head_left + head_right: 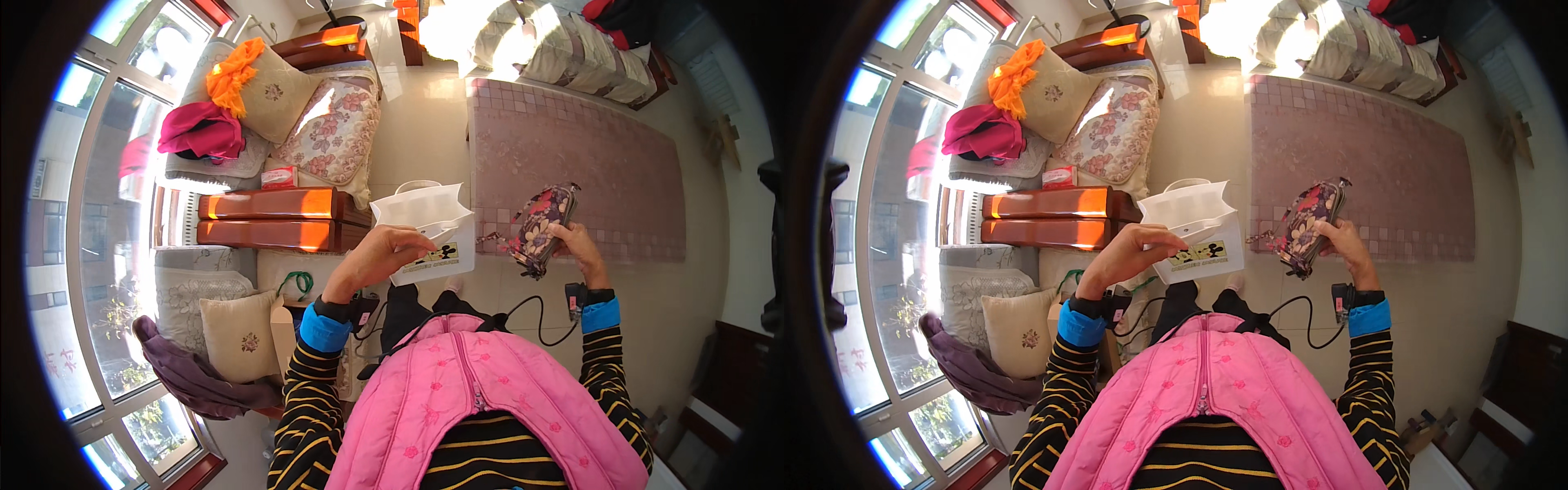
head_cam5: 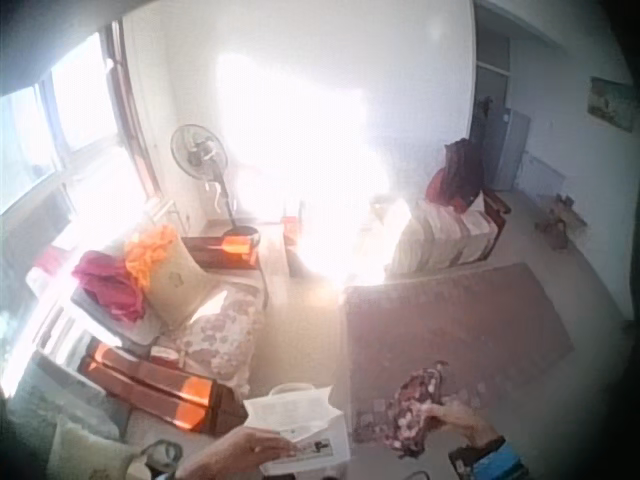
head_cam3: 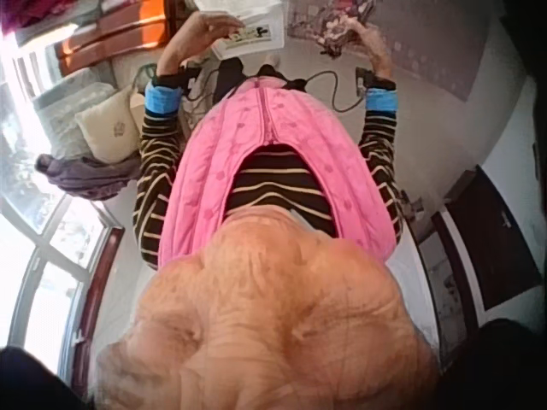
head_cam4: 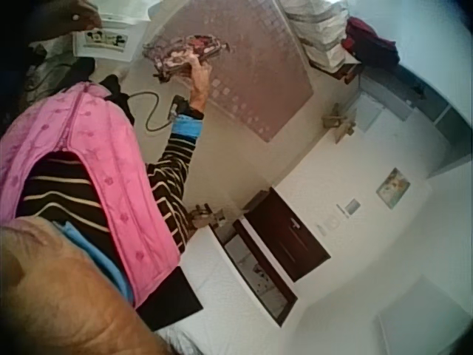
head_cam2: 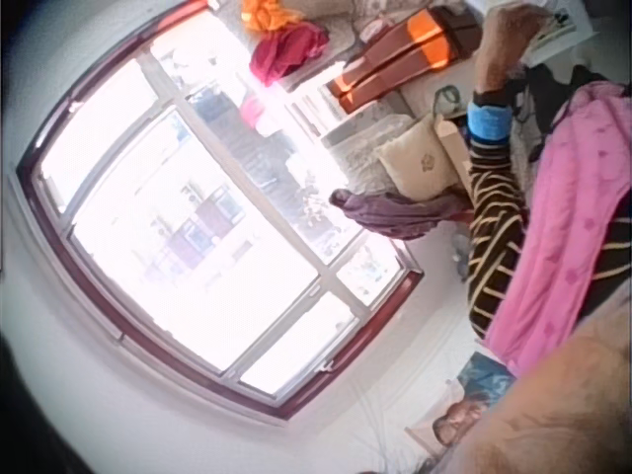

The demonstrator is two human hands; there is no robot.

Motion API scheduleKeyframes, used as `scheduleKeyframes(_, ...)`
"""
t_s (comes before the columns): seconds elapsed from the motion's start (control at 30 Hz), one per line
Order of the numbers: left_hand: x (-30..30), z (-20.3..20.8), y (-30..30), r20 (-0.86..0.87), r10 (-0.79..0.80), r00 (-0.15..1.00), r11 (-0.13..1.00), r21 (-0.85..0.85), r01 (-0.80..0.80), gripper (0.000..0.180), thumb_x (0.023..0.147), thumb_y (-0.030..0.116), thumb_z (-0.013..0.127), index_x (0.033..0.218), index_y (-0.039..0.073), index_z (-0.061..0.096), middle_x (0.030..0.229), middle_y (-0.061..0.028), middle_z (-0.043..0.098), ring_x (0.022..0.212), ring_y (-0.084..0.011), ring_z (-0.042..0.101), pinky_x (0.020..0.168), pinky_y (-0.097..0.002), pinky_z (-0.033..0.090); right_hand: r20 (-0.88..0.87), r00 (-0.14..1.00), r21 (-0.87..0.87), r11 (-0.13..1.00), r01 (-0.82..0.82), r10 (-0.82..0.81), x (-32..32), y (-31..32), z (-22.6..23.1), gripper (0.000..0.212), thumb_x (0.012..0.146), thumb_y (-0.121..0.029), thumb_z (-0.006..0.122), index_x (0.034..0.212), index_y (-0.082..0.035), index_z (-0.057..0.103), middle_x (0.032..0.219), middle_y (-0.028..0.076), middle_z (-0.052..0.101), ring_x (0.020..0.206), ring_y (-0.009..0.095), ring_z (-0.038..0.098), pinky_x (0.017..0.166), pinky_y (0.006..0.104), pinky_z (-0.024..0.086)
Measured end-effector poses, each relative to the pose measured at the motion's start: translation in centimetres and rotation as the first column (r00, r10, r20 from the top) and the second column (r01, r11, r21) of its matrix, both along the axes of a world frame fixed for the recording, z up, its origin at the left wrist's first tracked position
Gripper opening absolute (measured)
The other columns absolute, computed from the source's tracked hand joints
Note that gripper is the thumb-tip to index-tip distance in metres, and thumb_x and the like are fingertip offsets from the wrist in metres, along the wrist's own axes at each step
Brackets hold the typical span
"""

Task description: The person walks through a living room and bedroom, picks up a white paper bag and a patterned pouch, places them on a bed, then picks up two folded cloths from a stool and folds them together by hand.

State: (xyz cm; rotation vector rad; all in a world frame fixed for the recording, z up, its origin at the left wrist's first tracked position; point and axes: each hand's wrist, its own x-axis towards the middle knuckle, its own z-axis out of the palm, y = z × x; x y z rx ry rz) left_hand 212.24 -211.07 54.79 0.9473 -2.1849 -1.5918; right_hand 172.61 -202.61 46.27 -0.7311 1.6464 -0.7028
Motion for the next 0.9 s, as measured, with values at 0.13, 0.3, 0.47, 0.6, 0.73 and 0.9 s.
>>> scheduleKeyframes(0.13, -1.0, 0.3, 2.6, -0.053, -0.181, 0.982, 0.983, -0.007, 0.181, 0.016, 0.082, 0.001, 0.064, 0.097, 0.005, 0.069, 0.08, -0.0085, 0.064, 0.074, -0.0211, 0.061, 0.069, -0.03, 0.048, -0.061, 0.99, -0.234, 0.962, -0.138, 0.127, 1.1, -2.3, 3.8, 0.041, 0.085, -0.038, 0.062, 0.103, -0.001, 0.063, 0.089, 0.007, 0.067, 0.073, 0.013, 0.063, 0.062, 0.0269, 0.053)
scheduleKeyframes(0.3, -2.4, 2.2, 3.0, -0.07, -0.29, 0.954, 0.957, -0.015, 0.29, 0.018, 0.082, 0.0, 0.063, 0.099, 0.005, 0.069, 0.079, -0.0094, 0.062, 0.073, -0.022, 0.059, 0.067, -0.0313, 0.046, 0.043, 0.957, -0.272, 0.926, -0.264, 0.285, 3.3, -4.1, 8.1, 0.036, 0.085, -0.032, 0.063, 0.103, -0.001, 0.063, 0.089, 0.005, 0.066, 0.074, 0.012, 0.062, 0.063, 0.0258, 0.052)
scheduleKeyframes(0.47, -3.6, 4.3, 2.8, -0.145, -0.374, 0.916, 0.927, -0.053, 0.37, 0.02, 0.079, 0.0, 0.066, 0.098, 0.006, 0.069, 0.075, -0.0079, 0.06, 0.07, -0.0227, 0.057, 0.066, -0.0335, 0.044, 0.146, 0.885, -0.213, 0.887, -0.409, 0.443, 5.5, -3.3, 8.5, 0.032, 0.085, -0.025, 0.064, 0.102, 0.002, 0.063, 0.086, 0.003, 0.066, 0.074, 0.012, 0.062, 0.062, 0.0252, 0.051)
scheduleKeyframes(0.6, -4.5, 5.0, 2.8, -0.208, -0.449, 0.869, 0.891, -0.03, 0.453, 0.021, 0.077, -0.001, 0.067, 0.096, 0.007, 0.07, 0.074, -0.0069, 0.06, 0.07, -0.023, 0.056, 0.069, -0.034, 0.044, 0.097, 0.829, -0.132, 0.832, -0.538, 0.551, 8.0, -2.8, 6.4, 0.037, 0.083, -0.028, 0.063, 0.101, 0.005, 0.063, 0.085, 0.006, 0.066, 0.072, 0.015, 0.063, 0.061, 0.0268, 0.053)
scheduleKeyframes(0.73, -5.0, 5.1, 3.1, -0.267, -0.587, 0.765, 0.805, -0.085, 0.588, 0.021, 0.076, -0.002, 0.067, 0.094, 0.007, 0.07, 0.075, -0.007, 0.06, 0.073, -0.0238, 0.056, 0.069, -0.0335, 0.045, 0.063, 0.769, 0.015, 0.77, -0.638, 0.636, 9.9, -1.3, 4.4, 0.043, 0.08, -0.033, 0.063, 0.097, 0.007, 0.063, 0.079, 0.01, 0.067, 0.064, 0.017, 0.064, 0.055, 0.0288, 0.054)
scheduleKeyframes(0.9, -5.2, 5.2, 2.3, -0.318, -0.661, 0.68, 0.71, 0.031, 0.704, 0.018, 0.079, -0.001, 0.066, 0.095, 0.006, 0.071, 0.074, -0.0065, 0.06, 0.072, -0.0224, 0.056, 0.067, -0.0325, 0.044, 0.103, 0.771, 0.104, 0.764, -0.637, 0.629, 9.9, 2.3, 3.4, 0.045, 0.08, -0.036, 0.064, 0.094, 0.007, 0.062, 0.076, 0.011, 0.066, 0.065, 0.018, 0.066, 0.053, 0.031, 0.054)
